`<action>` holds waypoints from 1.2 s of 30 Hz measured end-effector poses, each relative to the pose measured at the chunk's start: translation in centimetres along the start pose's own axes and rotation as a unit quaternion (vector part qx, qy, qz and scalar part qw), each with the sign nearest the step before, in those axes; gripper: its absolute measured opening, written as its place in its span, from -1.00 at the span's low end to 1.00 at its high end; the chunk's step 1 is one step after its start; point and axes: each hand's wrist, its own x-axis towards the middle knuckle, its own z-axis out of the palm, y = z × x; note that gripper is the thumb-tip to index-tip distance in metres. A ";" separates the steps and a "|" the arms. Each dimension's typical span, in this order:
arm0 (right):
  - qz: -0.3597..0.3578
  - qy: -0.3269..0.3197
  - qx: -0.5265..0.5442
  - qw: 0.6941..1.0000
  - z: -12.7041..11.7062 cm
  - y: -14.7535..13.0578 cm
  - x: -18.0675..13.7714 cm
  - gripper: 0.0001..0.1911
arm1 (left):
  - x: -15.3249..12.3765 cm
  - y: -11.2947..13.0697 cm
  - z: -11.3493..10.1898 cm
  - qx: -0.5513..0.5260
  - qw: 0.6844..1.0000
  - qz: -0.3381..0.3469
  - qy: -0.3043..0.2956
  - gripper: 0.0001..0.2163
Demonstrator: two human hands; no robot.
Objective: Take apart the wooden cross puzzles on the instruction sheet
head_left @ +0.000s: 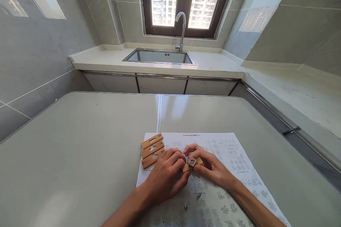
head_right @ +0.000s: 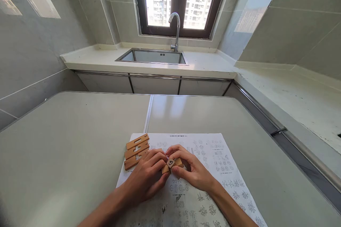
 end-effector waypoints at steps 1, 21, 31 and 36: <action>-0.003 0.012 -0.008 1.000 0.1 0.1 0.0 -0.77 | 0.0 0.0 0.0 0.001 1.000 -0.001 -0.001 -0.96; 0.005 0.248 0.116 0.962 -0.1 1.6 0.1 -0.83 | 0.0 -0.5 0.3 0.015 0.997 -0.041 0.069 -0.88; 0.058 0.142 0.152 0.976 1.0 0.8 0.4 -0.78 | 0.1 -0.8 0.5 0.023 0.991 -0.063 0.112 -0.87; 0.075 0.100 0.171 0.977 1.2 0.9 0.2 -0.75 | 0.0 -0.5 0.2 0.016 0.996 -0.045 0.077 -0.90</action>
